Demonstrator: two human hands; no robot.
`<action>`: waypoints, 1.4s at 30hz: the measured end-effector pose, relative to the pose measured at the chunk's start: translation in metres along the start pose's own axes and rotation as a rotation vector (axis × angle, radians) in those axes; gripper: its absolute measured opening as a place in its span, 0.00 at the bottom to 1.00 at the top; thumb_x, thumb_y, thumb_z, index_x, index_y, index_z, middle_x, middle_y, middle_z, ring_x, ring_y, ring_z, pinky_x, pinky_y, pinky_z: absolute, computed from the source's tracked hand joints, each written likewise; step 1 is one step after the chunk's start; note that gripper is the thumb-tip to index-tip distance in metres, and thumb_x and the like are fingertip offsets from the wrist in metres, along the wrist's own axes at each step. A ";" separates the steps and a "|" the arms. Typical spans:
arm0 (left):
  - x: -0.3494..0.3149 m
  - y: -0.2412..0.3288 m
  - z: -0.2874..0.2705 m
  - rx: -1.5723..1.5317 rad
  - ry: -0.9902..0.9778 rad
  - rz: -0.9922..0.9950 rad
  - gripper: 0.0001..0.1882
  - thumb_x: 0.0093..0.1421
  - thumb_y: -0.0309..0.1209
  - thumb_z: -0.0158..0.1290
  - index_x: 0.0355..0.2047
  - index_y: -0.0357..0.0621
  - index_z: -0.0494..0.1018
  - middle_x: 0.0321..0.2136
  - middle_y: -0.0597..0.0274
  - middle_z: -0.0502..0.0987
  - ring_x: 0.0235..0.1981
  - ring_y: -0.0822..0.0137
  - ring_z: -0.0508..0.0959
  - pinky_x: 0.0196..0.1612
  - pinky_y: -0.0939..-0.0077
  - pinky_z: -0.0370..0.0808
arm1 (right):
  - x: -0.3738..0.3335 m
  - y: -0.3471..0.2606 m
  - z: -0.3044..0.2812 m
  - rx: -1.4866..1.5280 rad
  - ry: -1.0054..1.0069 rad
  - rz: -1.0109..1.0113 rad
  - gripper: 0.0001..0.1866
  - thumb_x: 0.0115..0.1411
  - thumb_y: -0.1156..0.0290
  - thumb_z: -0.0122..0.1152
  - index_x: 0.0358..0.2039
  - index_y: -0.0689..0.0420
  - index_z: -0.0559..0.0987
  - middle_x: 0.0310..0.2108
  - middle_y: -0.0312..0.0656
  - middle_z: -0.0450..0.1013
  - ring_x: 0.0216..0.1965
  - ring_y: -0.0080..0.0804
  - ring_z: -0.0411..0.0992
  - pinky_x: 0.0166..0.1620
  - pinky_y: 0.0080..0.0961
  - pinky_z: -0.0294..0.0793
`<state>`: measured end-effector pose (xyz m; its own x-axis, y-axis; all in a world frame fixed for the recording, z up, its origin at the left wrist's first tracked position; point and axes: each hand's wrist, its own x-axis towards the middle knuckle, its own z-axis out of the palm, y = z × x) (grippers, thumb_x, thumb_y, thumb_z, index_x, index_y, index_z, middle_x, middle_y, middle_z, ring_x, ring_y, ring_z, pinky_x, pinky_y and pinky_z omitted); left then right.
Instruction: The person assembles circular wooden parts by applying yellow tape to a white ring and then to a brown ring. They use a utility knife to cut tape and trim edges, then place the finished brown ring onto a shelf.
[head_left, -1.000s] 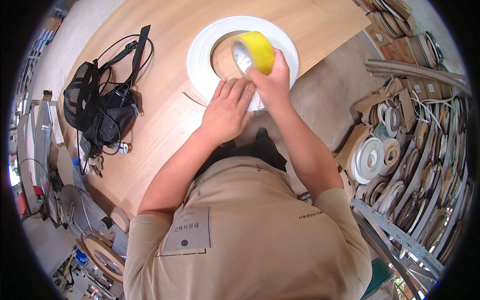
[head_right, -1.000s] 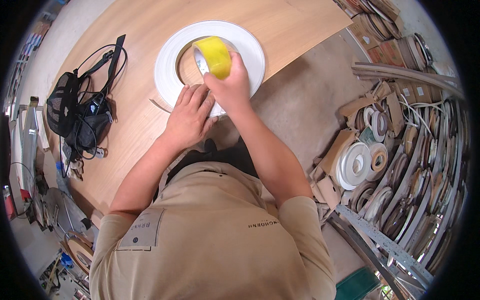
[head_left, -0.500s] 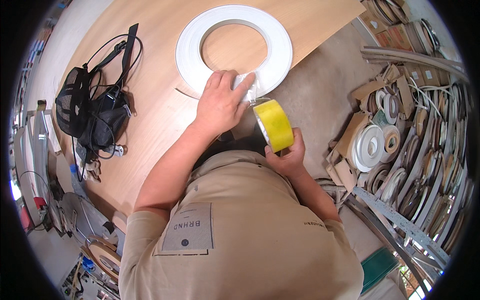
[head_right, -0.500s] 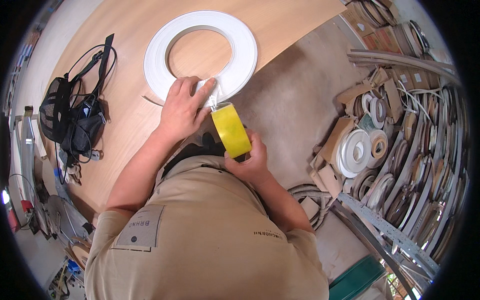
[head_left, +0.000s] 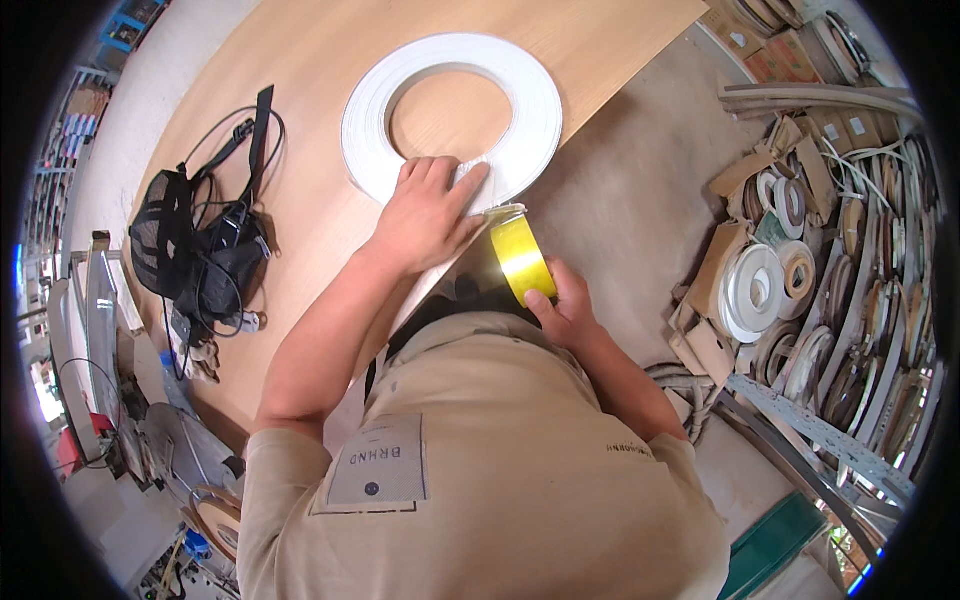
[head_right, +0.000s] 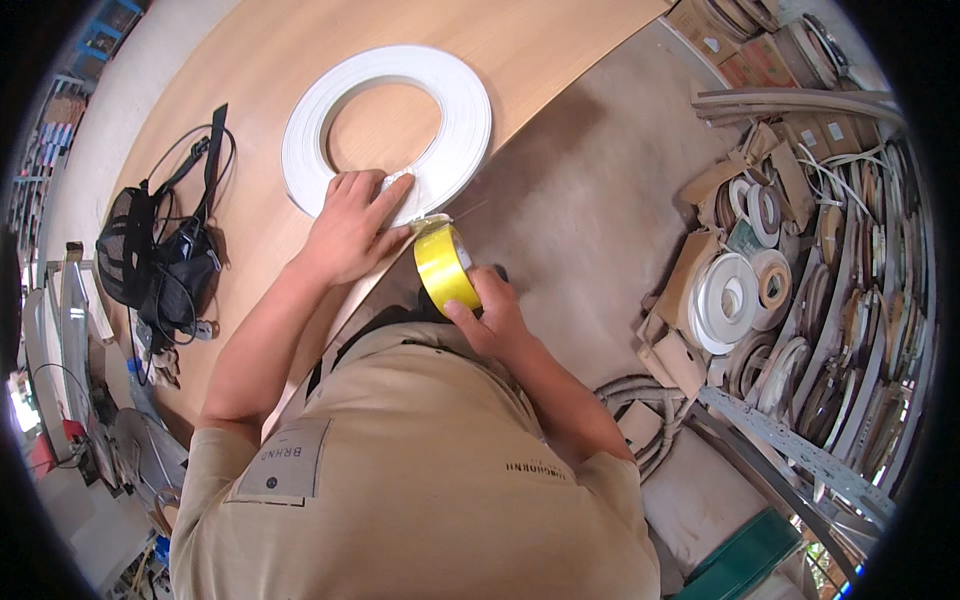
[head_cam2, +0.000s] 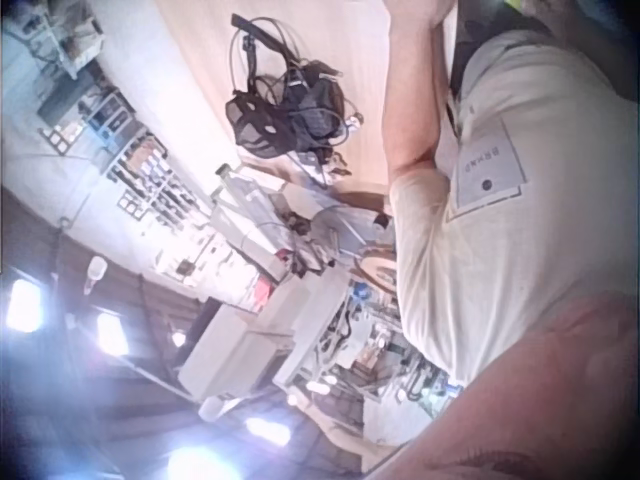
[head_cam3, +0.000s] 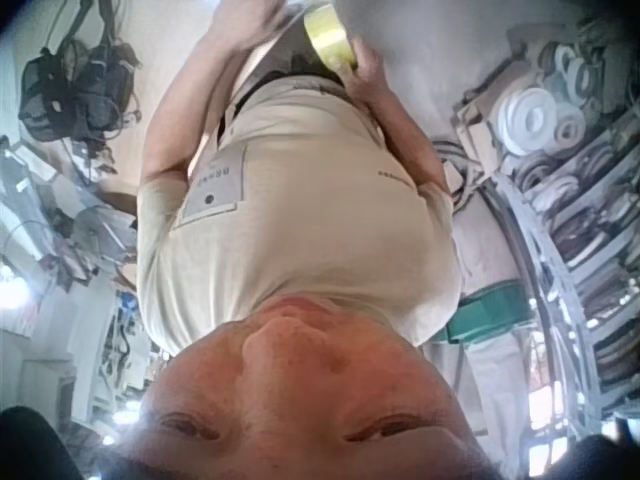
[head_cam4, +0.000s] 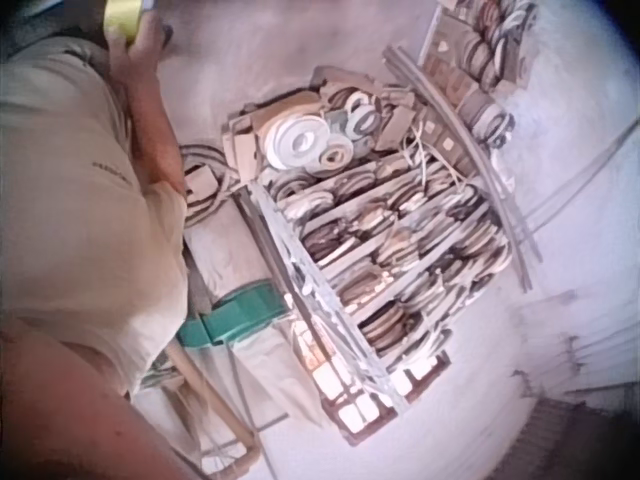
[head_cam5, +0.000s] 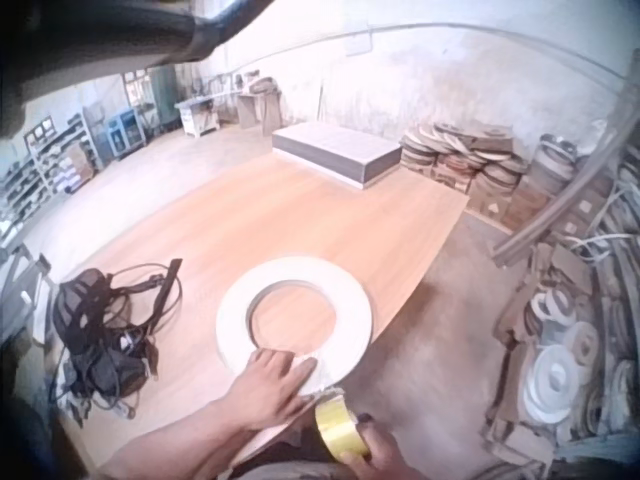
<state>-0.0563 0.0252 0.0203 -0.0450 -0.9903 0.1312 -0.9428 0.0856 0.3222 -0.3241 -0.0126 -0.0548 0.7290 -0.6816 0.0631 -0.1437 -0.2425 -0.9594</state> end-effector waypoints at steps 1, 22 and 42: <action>0.002 -0.002 -0.008 -0.020 0.000 0.013 0.34 0.60 0.38 0.63 0.65 0.45 0.69 0.51 0.45 0.72 0.53 0.46 0.71 0.60 0.52 0.66 | 0.005 -0.002 -0.003 0.034 -0.011 -0.021 0.21 0.66 0.59 0.62 0.47 0.64 0.73 0.41 0.52 0.75 0.41 0.47 0.74 0.46 0.40 0.72; 0.025 -0.024 -0.098 -0.555 -0.102 -0.133 0.29 0.65 0.36 0.61 0.64 0.38 0.71 0.51 0.51 0.75 0.51 0.55 0.77 0.54 0.65 0.74 | 0.181 -0.024 -0.029 -0.089 -0.437 -0.105 0.23 0.71 0.61 0.55 0.61 0.62 0.71 0.53 0.55 0.76 0.55 0.55 0.74 0.58 0.43 0.72; 0.009 -0.012 0.023 -0.121 0.297 -0.105 0.35 0.45 0.34 0.70 0.51 0.33 0.68 0.55 0.42 0.71 0.59 0.41 0.70 0.63 0.50 0.68 | 0.191 -0.096 -0.012 -0.228 0.059 -0.058 0.42 0.54 0.65 0.74 0.65 0.68 0.66 0.59 0.60 0.72 0.59 0.48 0.73 0.60 0.37 0.73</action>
<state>-0.0528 0.0130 -0.0035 0.1652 -0.9207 0.3537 -0.8904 0.0149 0.4549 -0.1793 -0.1276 0.0523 0.7009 -0.6997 0.1385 -0.2551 -0.4272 -0.8674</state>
